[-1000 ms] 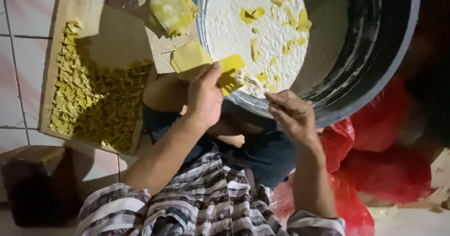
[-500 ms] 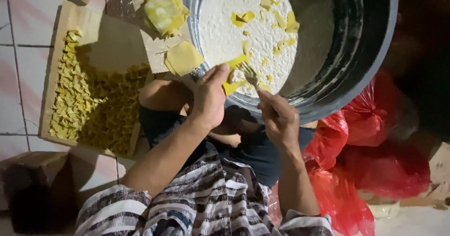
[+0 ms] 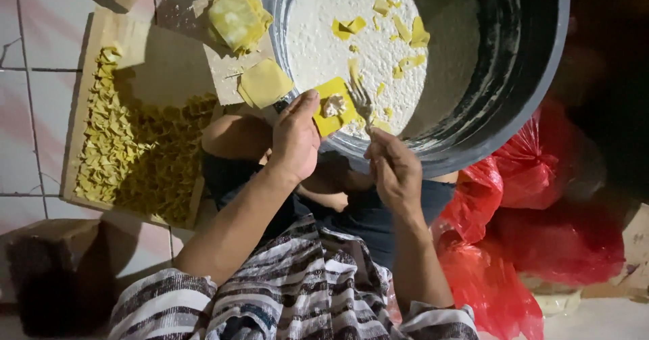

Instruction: The person scoops a white filling onto yellow dough squares using a fork, folds them into triangles, and places them on a wooden tray. The process is repeated continuously.

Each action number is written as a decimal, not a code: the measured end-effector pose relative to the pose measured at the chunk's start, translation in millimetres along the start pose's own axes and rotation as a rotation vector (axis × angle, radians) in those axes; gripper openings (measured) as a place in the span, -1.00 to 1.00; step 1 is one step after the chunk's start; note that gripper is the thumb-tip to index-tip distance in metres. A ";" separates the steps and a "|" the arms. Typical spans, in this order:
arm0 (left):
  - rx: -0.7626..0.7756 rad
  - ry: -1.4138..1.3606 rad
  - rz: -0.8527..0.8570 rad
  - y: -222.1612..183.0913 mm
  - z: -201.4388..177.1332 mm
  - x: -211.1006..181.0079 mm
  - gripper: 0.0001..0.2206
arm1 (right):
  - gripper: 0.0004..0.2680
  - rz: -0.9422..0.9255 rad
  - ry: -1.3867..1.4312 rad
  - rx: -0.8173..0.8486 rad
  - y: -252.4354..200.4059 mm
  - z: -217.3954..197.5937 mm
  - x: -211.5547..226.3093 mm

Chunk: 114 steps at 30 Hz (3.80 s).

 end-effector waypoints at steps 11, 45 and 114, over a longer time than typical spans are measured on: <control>0.021 -0.001 -0.048 -14.8 11.6 -12.5 -0.73 | -0.81 -0.055 -0.192 -0.171 12.7 0.0 -15.7; 0.490 0.908 0.730 -25.5 -0.3 0.1 -0.94 | -0.58 -0.137 0.545 -0.019 13.3 1.9 -71.5; 0.114 1.664 1.072 137.2 -78.0 -117.8 -0.68 | -0.88 0.058 -0.190 -0.213 14.4 12.7 -28.9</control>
Point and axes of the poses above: each hand's wrist, its own y-axis towards the middle knuckle, its own z-axis out of the palm, x = y × z, the point moved 4 cm from there along y, towards the middle knuckle, and after that the axes turned 2 degrees about x, right-handed, at the moved point
